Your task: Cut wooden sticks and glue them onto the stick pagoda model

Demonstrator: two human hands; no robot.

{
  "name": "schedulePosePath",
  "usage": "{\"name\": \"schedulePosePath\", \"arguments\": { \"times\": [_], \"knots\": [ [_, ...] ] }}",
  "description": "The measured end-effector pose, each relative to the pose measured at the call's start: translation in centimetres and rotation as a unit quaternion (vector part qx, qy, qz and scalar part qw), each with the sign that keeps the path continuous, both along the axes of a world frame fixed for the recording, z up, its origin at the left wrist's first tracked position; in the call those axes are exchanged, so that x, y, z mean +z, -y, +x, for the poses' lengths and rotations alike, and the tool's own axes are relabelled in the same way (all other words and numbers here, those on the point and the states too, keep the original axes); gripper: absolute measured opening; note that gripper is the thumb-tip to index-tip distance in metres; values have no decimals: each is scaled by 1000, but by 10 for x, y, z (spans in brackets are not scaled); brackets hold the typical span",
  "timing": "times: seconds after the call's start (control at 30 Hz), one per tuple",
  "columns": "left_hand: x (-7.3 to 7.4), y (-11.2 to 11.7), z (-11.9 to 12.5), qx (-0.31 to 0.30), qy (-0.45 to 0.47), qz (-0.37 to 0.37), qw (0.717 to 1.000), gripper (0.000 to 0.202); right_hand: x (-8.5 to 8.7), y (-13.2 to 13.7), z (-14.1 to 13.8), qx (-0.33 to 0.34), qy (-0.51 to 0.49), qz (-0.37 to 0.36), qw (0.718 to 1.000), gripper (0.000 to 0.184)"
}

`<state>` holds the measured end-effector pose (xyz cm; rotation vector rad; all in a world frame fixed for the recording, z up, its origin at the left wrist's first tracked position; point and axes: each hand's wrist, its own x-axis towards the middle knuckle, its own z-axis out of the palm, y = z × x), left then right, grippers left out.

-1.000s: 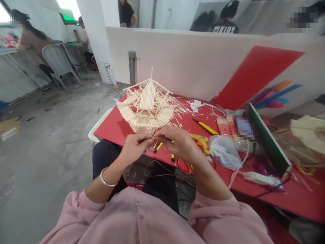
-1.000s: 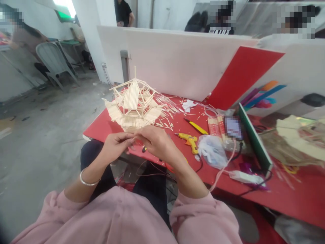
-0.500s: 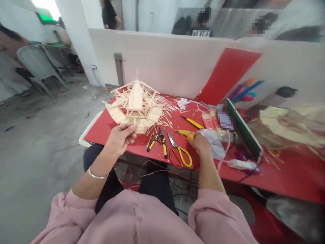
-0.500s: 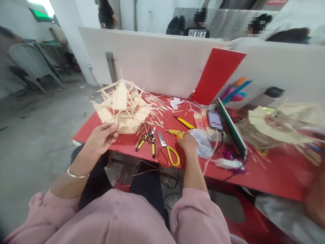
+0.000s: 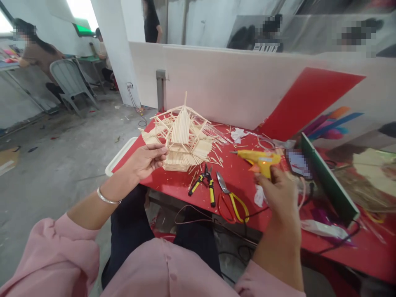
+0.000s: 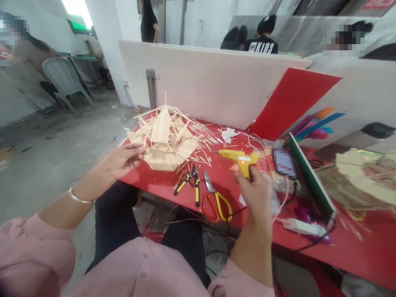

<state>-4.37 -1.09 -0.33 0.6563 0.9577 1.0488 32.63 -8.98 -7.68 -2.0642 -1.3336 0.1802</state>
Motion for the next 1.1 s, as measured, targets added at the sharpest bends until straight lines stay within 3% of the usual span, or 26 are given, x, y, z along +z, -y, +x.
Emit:
{"name": "schedulePosePath", "arguments": {
  "times": [0.07,0.17,0.23,0.33,0.47,0.67,1.1],
  "knots": [
    [3,0,3,9,-2,-13,1000,15,34,2,-31,16,-66,95,993,21],
    [7,0,7,18,0,-13,1000,21,80,-7,-79,70,-75,146,984,11],
    [7,-1,9,16,-3,-9,1000,21,100,-18,-104,106,-24,187,976,8],
    [5,-7,11,13,-13,-3,1000,20,115,-35,-129,149,63,217,963,4],
    [3,-17,11,15,-32,4,999,19,118,-49,-144,189,132,198,953,32],
    [5,-21,6,-8,-30,20,999,22,106,-63,-150,122,231,186,947,54],
    [-5,-27,4,-47,-17,64,997,22,99,-70,-156,112,328,198,917,46]
  ]
}}
